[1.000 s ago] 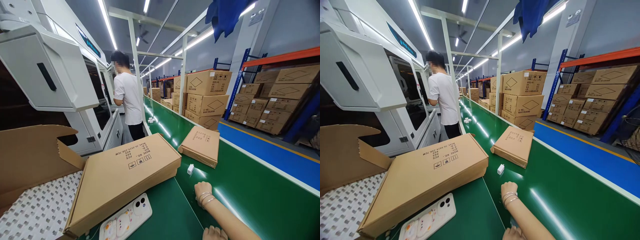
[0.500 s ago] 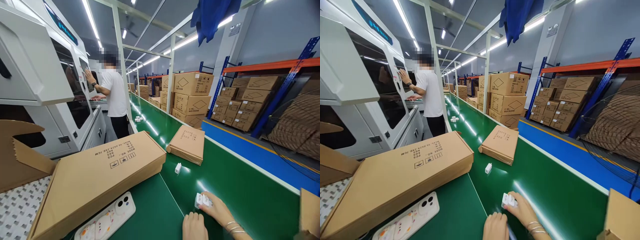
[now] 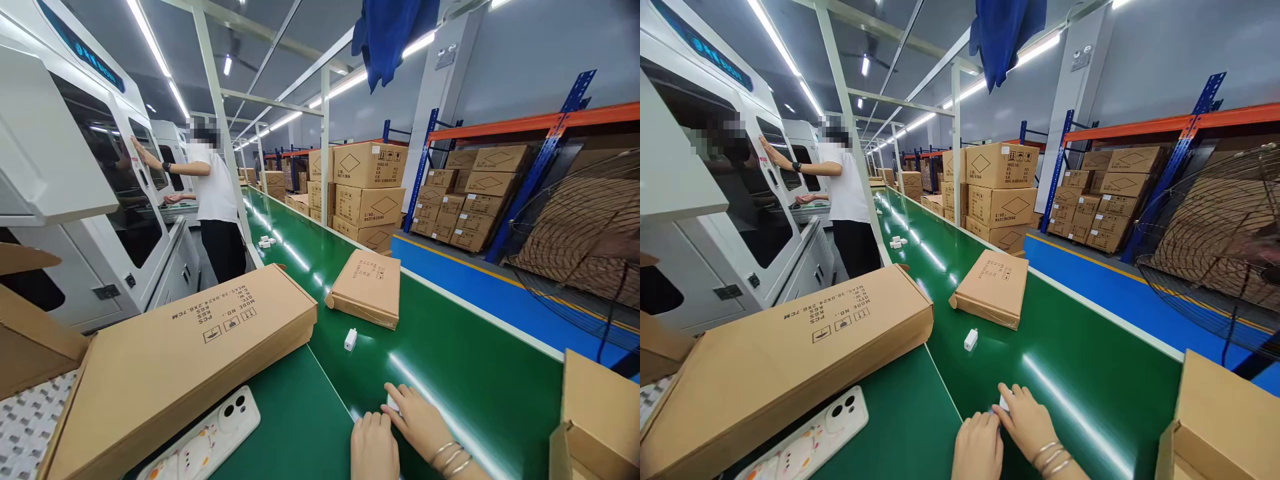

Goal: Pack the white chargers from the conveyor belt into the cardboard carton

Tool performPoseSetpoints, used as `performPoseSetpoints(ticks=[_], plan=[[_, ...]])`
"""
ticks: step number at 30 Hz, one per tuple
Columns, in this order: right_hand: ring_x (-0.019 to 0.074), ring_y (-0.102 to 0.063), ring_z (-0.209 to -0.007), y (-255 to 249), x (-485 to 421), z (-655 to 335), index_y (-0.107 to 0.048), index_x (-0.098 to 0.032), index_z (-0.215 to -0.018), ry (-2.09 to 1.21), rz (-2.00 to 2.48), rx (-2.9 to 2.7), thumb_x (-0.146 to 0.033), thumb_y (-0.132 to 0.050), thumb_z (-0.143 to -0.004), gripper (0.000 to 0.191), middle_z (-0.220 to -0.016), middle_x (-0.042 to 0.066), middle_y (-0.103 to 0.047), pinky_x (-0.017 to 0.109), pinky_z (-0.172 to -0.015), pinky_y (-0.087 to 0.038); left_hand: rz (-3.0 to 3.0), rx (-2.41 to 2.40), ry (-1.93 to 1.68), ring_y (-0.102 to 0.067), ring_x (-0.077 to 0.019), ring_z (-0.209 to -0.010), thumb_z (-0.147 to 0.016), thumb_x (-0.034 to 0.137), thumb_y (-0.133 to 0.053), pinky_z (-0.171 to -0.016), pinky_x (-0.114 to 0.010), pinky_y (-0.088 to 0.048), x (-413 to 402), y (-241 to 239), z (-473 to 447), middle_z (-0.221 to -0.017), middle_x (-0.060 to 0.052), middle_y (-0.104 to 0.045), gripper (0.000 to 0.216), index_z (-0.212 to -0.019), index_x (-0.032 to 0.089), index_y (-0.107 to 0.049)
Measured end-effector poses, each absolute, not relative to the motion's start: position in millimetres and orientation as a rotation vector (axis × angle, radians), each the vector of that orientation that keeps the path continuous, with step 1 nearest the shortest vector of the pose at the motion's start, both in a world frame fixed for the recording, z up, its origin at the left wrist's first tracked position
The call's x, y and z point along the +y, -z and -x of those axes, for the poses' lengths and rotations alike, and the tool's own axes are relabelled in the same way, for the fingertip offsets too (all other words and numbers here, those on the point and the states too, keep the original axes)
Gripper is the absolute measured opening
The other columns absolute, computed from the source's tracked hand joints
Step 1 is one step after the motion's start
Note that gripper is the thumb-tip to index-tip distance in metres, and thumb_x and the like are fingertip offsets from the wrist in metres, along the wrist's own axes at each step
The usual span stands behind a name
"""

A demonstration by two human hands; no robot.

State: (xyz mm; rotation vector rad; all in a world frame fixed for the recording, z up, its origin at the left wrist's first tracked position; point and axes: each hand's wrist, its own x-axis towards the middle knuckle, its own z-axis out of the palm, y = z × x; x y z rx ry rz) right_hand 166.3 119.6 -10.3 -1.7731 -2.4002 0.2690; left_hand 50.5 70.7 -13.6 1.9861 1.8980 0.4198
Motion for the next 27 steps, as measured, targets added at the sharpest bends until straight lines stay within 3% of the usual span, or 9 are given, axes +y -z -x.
performPoseSetpoints(ticks=[6,12,15,18,20,22,24,27], plan=[[0.0286,-0.058,-0.090,8.6,118.7,-171.9,-0.058,-0.028,-0.106,-0.351,1.779,-2.381,-0.031,-0.044,-0.081,0.029,-0.093,0.010,-0.064,0.036,-0.069,-0.046,-2.013,1.903,-0.453,-0.052,-0.0208,-0.092,-0.081,0.008,-0.032,-0.085,-0.035,-0.034,69.4,9.1,-48.9,-0.091,-0.004,-0.062,0.036,-0.093,0.021,-0.063],[0.0210,-0.062,-0.078,-4.5,125.8,-188.2,-0.053,-0.027,-0.095,-0.656,1.714,-2.258,-0.037,-0.039,-0.084,0.021,-0.084,0.002,-0.065,0.032,-0.070,-0.046,-1.980,1.860,-0.528,-0.054,-0.0190,-0.090,-0.079,0.008,-0.037,-0.084,-0.031,-0.036,66.3,1.7,-43.2,-0.088,-0.002,-0.063,0.030,-0.085,0.022,-0.062],[0.0176,-0.062,-0.063,-12.6,122.2,-201.2,-0.050,-0.027,-0.094,-0.879,1.684,-2.177,-0.044,-0.031,-0.085,0.027,-0.073,0.000,-0.063,0.026,-0.052,-0.046,-1.752,1.797,-0.652,-0.056,-0.0127,-0.084,-0.084,0.013,-0.033,-0.075,-0.022,-0.039,72.6,-10.6,-38.9,-0.086,0.003,-0.063,0.030,-0.087,0.026,-0.060],[0.0175,-0.059,-0.054,-18.0,111.4,-216.4,-0.049,-0.027,-0.097,-1.246,1.632,-1.990,-0.054,-0.028,-0.083,0.037,-0.074,0.000,-0.059,0.022,-0.033,-0.037,-1.656,1.855,-0.690,-0.057,-0.0107,-0.083,-0.087,0.016,-0.028,-0.069,-0.019,-0.039,96.8,-21.0,-36.4,-0.087,0.003,-0.062,0.031,-0.090,0.023,-0.058],[0.0172,-0.058,-0.057,-17.8,104.0,-226.7,-0.050,-0.026,-0.095,-1.344,1.588,-1.908,-0.058,-0.030,-0.080,0.040,-0.072,-0.001,-0.056,0.022,-0.036,-0.037,-1.771,2.014,-0.624,-0.055,-0.0139,-0.089,-0.085,0.015,-0.031,-0.075,-0.022,-0.038,122.4,-21.9,-36.1,-0.092,-0.002,-0.061,0.029,-0.095,0.019,-0.058],[0.0155,-0.055,-0.061,-13.5,98.8,-236.5,-0.051,-0.024,-0.092,-1.215,1.557,-1.995,-0.056,-0.030,-0.082,0.039,-0.066,-0.002,-0.054,0.023,-0.047,-0.040,-1.857,2.221,-0.510,-0.053,-0.0184,-0.094,-0.085,0.016,-0.034,-0.076,-0.026,-0.038,149.8,-17.4,-36.9,-0.099,-0.007,-0.058,0.030,-0.104,0.016,-0.057],[0.0140,-0.053,-0.065,-5.6,96.2,-245.4,-0.053,-0.022,-0.090,-1.066,1.538,-2.116,-0.051,-0.031,-0.083,0.037,-0.065,-0.002,-0.055,0.023,-0.057,-0.039,-1.869,2.300,-0.410,-0.050,-0.0231,-0.099,-0.082,0.020,-0.042,-0.076,-0.030,-0.039,173.2,-9.8,-38.5,-0.104,-0.011,-0.056,0.032,-0.111,0.014,-0.054],[0.0137,-0.055,-0.067,7.6,95.2,-255.7,-0.055,-0.023,-0.090,-1.020,1.572,-2.197,-0.050,-0.039,-0.081,0.033,-0.072,-0.001,-0.062,0.022,-0.058,-0.038,-1.931,2.283,-0.397,-0.045,-0.0282,-0.104,-0.078,0.022,-0.050,-0.081,-0.037,-0.036,194.1,-1.3,-41.5,-0.110,-0.015,-0.052,0.040,-0.117,0.013,-0.051]])
